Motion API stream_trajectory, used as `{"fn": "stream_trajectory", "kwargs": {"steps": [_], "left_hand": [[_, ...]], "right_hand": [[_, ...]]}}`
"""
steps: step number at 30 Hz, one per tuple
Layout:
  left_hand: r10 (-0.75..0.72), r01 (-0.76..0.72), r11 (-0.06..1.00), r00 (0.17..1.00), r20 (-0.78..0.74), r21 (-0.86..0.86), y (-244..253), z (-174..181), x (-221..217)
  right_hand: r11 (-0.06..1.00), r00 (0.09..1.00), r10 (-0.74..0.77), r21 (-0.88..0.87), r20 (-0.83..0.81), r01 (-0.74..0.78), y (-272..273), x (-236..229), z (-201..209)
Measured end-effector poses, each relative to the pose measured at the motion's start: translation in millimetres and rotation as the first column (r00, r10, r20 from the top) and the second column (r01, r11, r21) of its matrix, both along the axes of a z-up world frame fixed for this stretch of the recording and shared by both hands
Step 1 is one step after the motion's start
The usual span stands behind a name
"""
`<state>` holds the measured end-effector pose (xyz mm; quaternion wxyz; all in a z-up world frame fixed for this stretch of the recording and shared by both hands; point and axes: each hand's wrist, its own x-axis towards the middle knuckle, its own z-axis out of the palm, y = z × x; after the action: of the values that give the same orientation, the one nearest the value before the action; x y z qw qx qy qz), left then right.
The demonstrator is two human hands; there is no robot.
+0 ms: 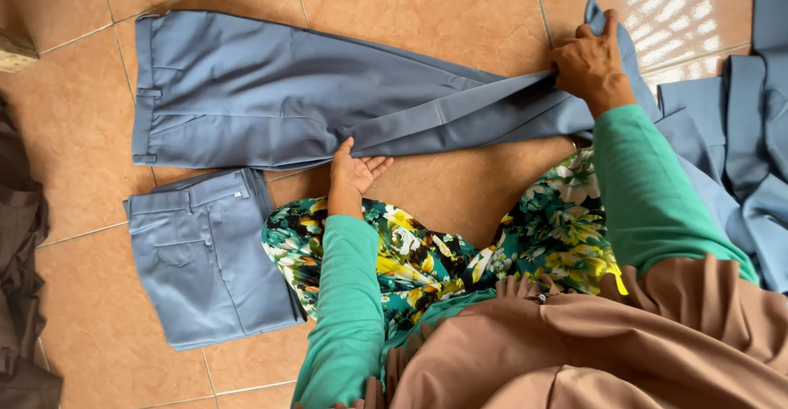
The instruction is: A person is sitting on the floor folding several pairs of blue trousers and stacking them neatly.
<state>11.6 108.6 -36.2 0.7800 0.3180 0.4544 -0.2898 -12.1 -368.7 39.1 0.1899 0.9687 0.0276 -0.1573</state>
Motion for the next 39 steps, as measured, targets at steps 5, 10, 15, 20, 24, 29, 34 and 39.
{"fn": "stream_trajectory", "kwargs": {"steps": [5, 10, 15, 20, 24, 29, 34, 39], "left_hand": [[0.153, -0.105, 0.973, 0.96, 0.233, -0.204, -4.1, 43.3, 38.2], [0.32, -0.197, 0.936, 0.823, 0.469, -0.293, 11.2, 99.7, 78.4], [0.603, -0.579, 0.795, 0.727, 0.328, -0.18, 108.6, 28.8, 94.4], [0.529, -0.586, 0.796, 0.796, 0.293, 0.154, 126.2, 19.5, 34.6], [0.427, -0.492, 0.693, 0.869, 0.249, 0.527, 128.9, -26.8, 40.0], [0.229, -0.618, 0.574, 0.751, 0.62, 0.537, 18.5, 31.4, -15.4], [-0.084, -0.379, 0.579, 0.853, 0.515, 0.722, -9.3, -42.0, -70.6], [0.117, -0.385, 0.708, 0.891, 0.439, 0.592, -9.3, -54.7, -73.7]], "right_hand": [[0.979, 0.863, 0.107, 0.099, 0.494, -0.178, -62.5, -33.2, 18.1], [0.913, 0.622, 0.162, 0.124, 0.766, -0.39, -24.3, -79.2, 92.1], [0.787, 0.758, 0.172, 0.375, 0.629, -0.49, 73.1, -116.1, 38.7], [0.677, 0.996, -0.072, 0.731, -0.048, 0.084, 103.1, -122.6, 37.8], [0.533, 0.853, -0.522, 0.782, 0.003, 0.323, 68.2, -98.5, -19.5], [0.412, 0.699, -0.697, 0.708, -0.161, 0.574, 82.7, -85.4, -36.4], [0.296, 0.629, -0.752, 0.75, -0.2, 0.592, 104.1, -101.5, -22.0], [0.106, 0.499, -0.837, 0.828, -0.225, 0.551, 87.3, -111.5, -95.3]]}}
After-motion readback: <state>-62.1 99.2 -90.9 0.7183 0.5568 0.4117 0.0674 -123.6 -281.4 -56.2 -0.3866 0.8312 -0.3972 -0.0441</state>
